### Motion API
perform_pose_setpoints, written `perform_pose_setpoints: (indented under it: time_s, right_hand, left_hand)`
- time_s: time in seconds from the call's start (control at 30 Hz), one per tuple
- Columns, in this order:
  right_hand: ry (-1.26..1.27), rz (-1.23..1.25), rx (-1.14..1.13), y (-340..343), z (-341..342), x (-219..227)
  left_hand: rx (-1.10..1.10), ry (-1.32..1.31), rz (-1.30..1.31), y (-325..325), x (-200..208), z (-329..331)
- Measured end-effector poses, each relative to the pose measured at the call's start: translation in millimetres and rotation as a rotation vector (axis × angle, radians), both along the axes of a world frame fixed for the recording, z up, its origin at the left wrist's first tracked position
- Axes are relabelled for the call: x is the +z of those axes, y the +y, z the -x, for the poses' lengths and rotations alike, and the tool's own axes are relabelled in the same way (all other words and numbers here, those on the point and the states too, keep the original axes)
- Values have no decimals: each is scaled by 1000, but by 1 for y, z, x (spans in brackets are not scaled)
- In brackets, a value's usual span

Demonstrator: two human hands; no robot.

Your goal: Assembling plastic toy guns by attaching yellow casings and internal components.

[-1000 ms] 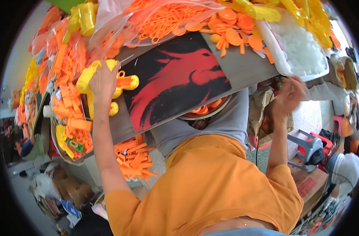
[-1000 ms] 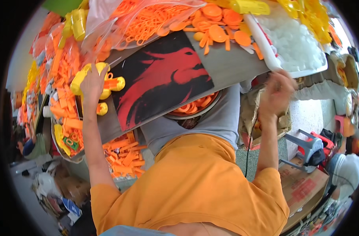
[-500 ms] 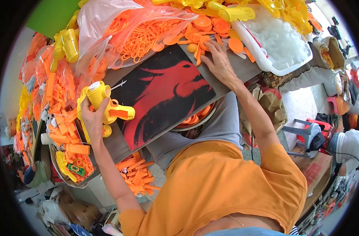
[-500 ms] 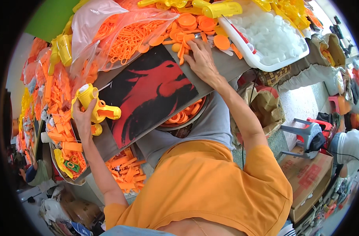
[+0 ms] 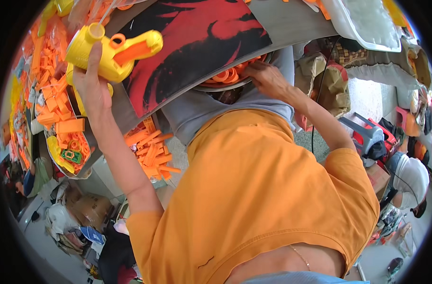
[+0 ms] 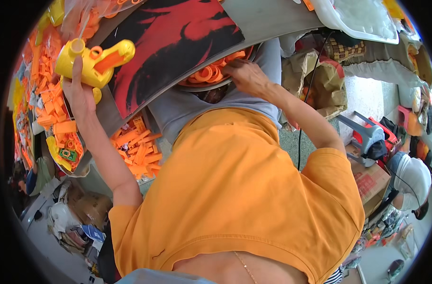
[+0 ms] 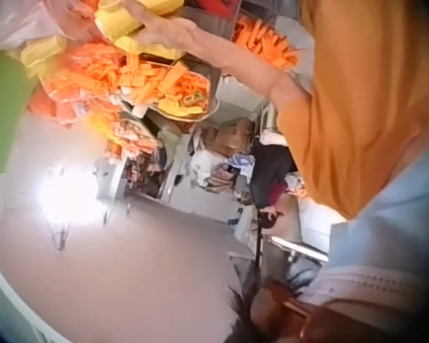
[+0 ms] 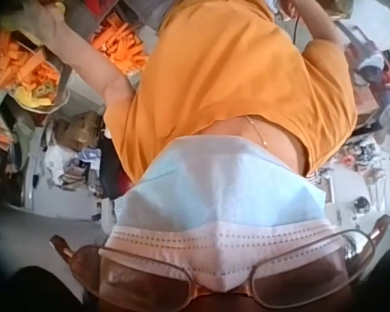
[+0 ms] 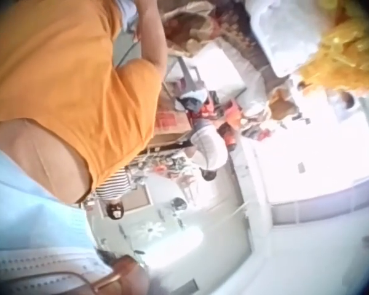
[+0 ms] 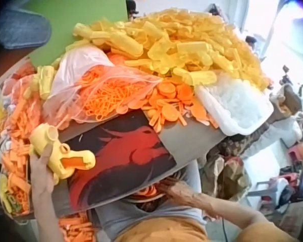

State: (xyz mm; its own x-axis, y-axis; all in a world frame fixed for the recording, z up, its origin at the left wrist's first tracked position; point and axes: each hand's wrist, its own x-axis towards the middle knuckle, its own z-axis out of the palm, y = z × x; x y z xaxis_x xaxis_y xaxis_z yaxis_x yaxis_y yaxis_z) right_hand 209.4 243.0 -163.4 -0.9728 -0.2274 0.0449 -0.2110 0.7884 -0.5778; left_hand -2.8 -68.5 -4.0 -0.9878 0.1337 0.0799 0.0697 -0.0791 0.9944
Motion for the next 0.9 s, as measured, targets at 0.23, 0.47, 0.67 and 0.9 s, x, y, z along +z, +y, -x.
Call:
perform_pose_setpoints:
  time_s: [0.23,0.47,0.67,0.9]
  right_hand:
    - [111,-80,-167,-67,32,-51]
    - [-8,128,14,-48,17,7]
    - [-187,614,177,-30,11,164]
    - [217,685,-48,-17,83,194]
  left_hand:
    - [-154,15,-109,19,11,-18]
    - [-94,116,83,7,18,-37]
    - [-246,198,266,35,35,-57]
    - [-301,761,573,89,27,-51]
